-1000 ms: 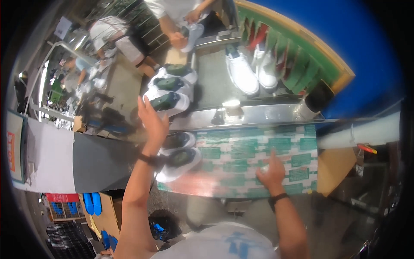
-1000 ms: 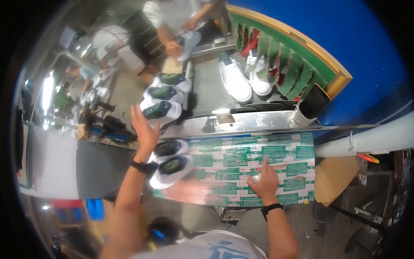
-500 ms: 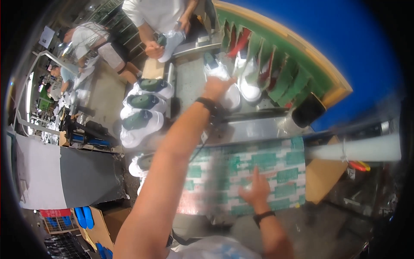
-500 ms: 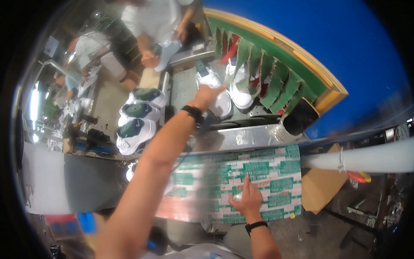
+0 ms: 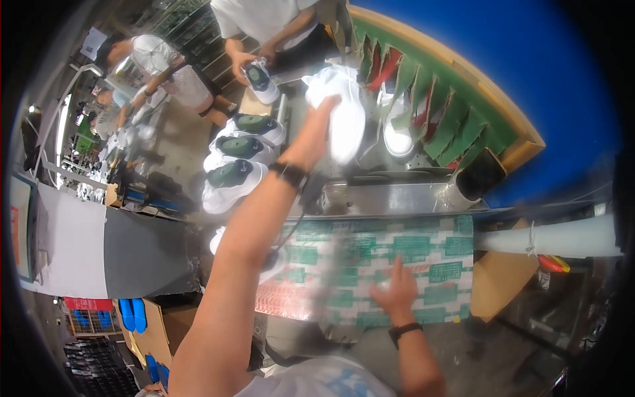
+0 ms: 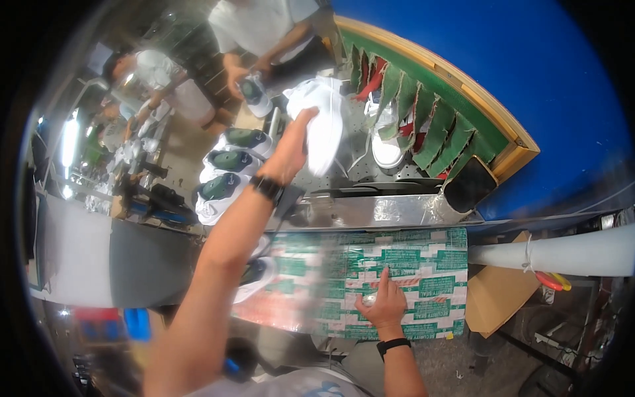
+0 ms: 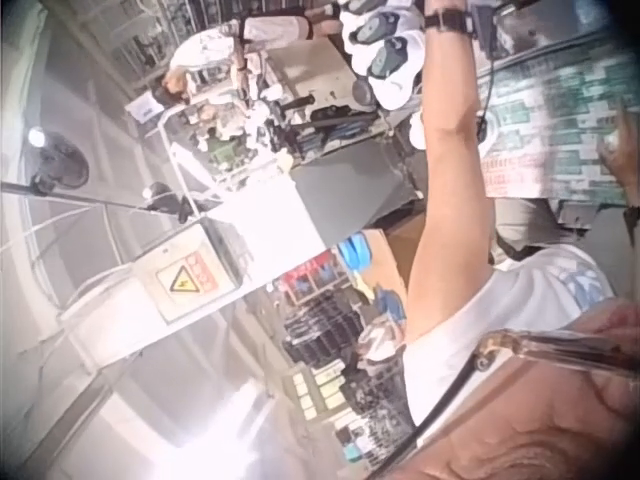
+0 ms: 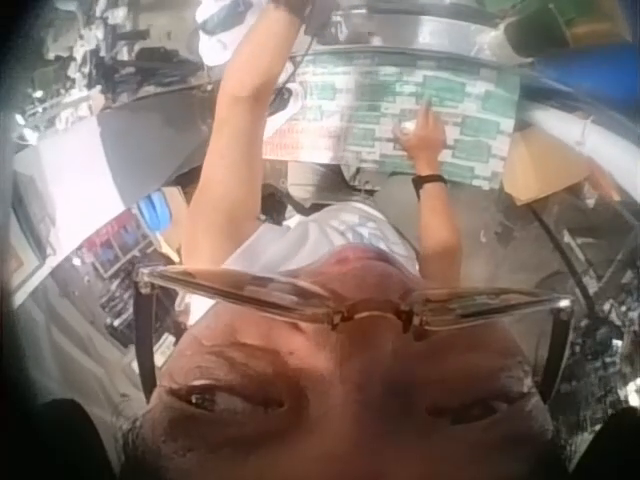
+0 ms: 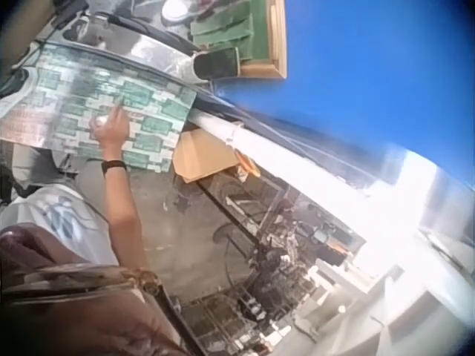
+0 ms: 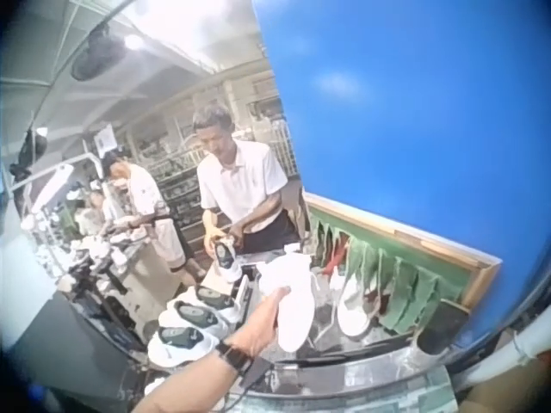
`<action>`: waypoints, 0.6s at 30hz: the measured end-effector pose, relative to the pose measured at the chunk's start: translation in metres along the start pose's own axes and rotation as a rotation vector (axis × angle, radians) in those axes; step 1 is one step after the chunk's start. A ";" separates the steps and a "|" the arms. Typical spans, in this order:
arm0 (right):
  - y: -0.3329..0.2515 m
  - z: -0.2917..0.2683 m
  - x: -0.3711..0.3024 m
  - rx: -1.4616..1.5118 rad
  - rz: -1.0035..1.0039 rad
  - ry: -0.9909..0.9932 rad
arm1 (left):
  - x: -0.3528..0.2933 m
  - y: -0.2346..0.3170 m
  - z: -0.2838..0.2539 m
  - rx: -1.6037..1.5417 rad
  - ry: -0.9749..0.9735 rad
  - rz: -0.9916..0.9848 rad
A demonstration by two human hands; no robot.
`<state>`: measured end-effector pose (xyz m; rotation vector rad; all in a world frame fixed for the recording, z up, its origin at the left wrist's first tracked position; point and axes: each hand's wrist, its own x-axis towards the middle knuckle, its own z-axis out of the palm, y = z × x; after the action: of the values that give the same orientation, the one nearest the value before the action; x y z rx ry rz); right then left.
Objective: Insert and pull laces through the eyelets of sneakers on a production line.
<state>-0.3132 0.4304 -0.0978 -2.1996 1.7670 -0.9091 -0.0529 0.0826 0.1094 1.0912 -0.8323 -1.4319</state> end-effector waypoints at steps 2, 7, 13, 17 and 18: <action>-0.004 -0.003 0.002 -0.017 -0.006 -0.005 | -0.062 0.015 -0.008 0.044 -0.034 0.070; -0.006 -0.008 -0.009 -0.013 -0.009 0.029 | -0.258 -0.020 -0.018 0.484 0.111 0.193; -0.003 -0.008 -0.022 0.032 0.110 -0.071 | -0.387 -0.153 -0.048 0.532 0.266 0.075; -0.009 -0.005 -0.021 0.202 0.236 0.053 | -0.418 -0.186 -0.068 1.030 0.148 0.125; -0.009 -0.002 -0.028 0.273 0.185 0.108 | -0.422 -0.180 -0.083 1.023 0.112 0.021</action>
<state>-0.3095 0.4593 -0.1017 -1.8184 1.7369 -1.1646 -0.0458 0.5324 -0.0124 1.8740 -1.5485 -0.8707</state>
